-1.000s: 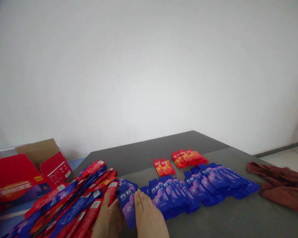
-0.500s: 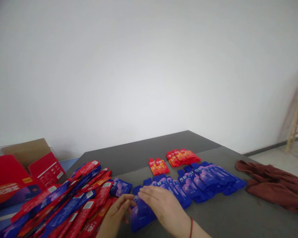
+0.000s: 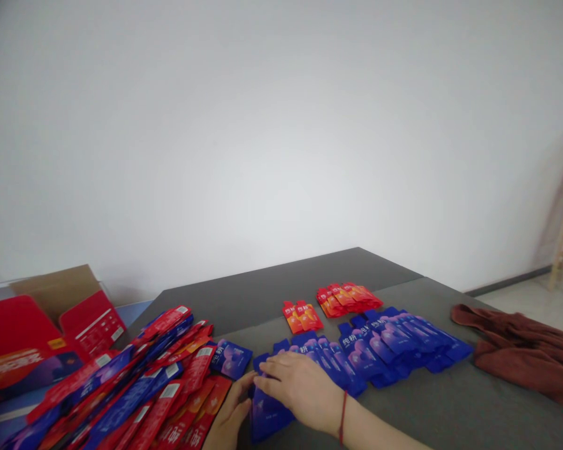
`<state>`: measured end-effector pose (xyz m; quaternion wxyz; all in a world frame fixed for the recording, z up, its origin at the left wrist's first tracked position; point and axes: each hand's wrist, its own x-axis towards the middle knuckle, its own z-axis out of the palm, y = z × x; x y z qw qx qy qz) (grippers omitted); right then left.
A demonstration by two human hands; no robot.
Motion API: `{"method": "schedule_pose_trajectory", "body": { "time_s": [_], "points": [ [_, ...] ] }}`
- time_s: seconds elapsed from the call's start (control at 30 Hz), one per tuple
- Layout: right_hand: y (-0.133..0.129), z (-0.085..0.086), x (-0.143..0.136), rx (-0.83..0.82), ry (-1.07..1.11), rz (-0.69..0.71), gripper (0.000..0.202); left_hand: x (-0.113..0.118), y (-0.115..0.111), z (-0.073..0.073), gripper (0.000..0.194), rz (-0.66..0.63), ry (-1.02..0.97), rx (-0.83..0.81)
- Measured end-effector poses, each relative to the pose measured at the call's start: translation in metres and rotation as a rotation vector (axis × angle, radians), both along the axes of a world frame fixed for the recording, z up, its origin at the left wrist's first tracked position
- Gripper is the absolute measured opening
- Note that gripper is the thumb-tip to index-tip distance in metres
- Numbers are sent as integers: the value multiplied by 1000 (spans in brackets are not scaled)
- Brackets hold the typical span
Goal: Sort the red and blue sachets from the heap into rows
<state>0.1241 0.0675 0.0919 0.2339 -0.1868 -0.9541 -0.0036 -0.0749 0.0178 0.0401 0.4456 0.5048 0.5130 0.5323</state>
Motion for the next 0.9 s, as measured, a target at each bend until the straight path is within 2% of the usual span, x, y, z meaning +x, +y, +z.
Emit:
{"method": "schedule_pose_trajectory", "body": {
  "time_s": [0.13, 0.23, 0.33, 0.57, 0.7, 0.8, 0.9],
  "points": [
    [-8, -5, -11, 32, -6, 13, 35, -6, 6, -9, 44, -7, -78, -42],
    [-11, -4, -18, 57, -26, 21, 35, -17, 13, -19, 45, 88, -120, -64],
    [-12, -3, -24, 64, -49, 41, 36, -29, 19, -25, 44, 168, -57, -76],
    [-15, -3, -33, 55, -49, 58, 37, -40, 18, -16, 41, 148, 50, -80],
    [-22, 0, -41, 58, -70, 81, 35, -51, 22, -18, 40, 185, 46, -67],
    [-29, 1, -53, 101, -91, 81, 32, -58, 25, -17, 37, 171, 36, -53],
    [-36, -1, -69, 170, -105, 93, 28, -61, 26, -9, 32, 193, 32, -49]
  ]
}}
